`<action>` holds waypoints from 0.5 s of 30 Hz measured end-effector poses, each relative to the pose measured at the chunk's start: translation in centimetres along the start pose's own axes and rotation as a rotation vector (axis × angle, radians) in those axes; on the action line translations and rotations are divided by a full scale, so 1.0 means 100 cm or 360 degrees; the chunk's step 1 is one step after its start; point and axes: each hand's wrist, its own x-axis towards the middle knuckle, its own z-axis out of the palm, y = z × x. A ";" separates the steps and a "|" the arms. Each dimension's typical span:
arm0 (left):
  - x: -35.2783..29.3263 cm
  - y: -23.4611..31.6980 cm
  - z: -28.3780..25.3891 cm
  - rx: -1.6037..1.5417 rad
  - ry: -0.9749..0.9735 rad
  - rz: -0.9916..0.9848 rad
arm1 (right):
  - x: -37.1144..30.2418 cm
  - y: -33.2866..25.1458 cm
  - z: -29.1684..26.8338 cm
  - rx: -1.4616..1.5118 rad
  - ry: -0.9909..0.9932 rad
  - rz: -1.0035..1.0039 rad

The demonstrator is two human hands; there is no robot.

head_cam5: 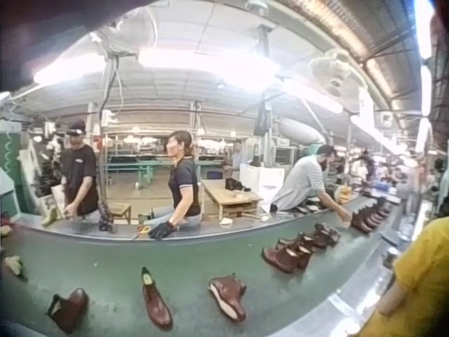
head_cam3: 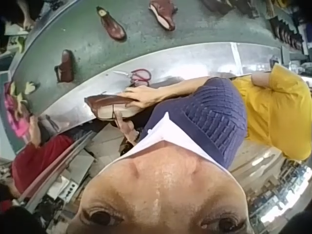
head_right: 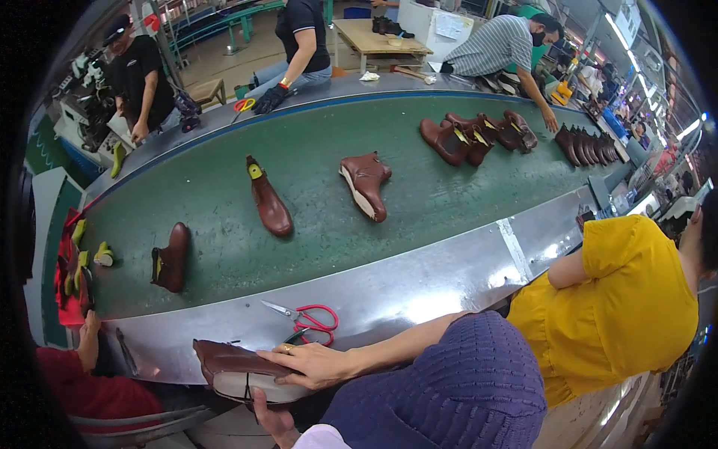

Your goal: Assembling shoe components by pulling the upper over the last and securing it.

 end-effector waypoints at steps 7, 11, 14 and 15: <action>-0.039 0.018 0.018 0.0307 0.0563 0.0235 | 0.017 -0.013 0.037 0.0186 -0.0256 0.0186; -0.077 0.030 0.008 0.1182 0.0951 0.0205 | 0.013 -0.025 0.062 0.0332 -0.0603 0.0274; -0.110 0.030 -0.007 0.1598 0.1315 0.0389 | 0.016 -0.021 0.083 0.0313 -0.0859 0.0170; -0.122 0.034 -0.018 0.1196 0.1175 0.0273 | 0.017 -0.022 0.087 0.0339 -0.0938 0.0058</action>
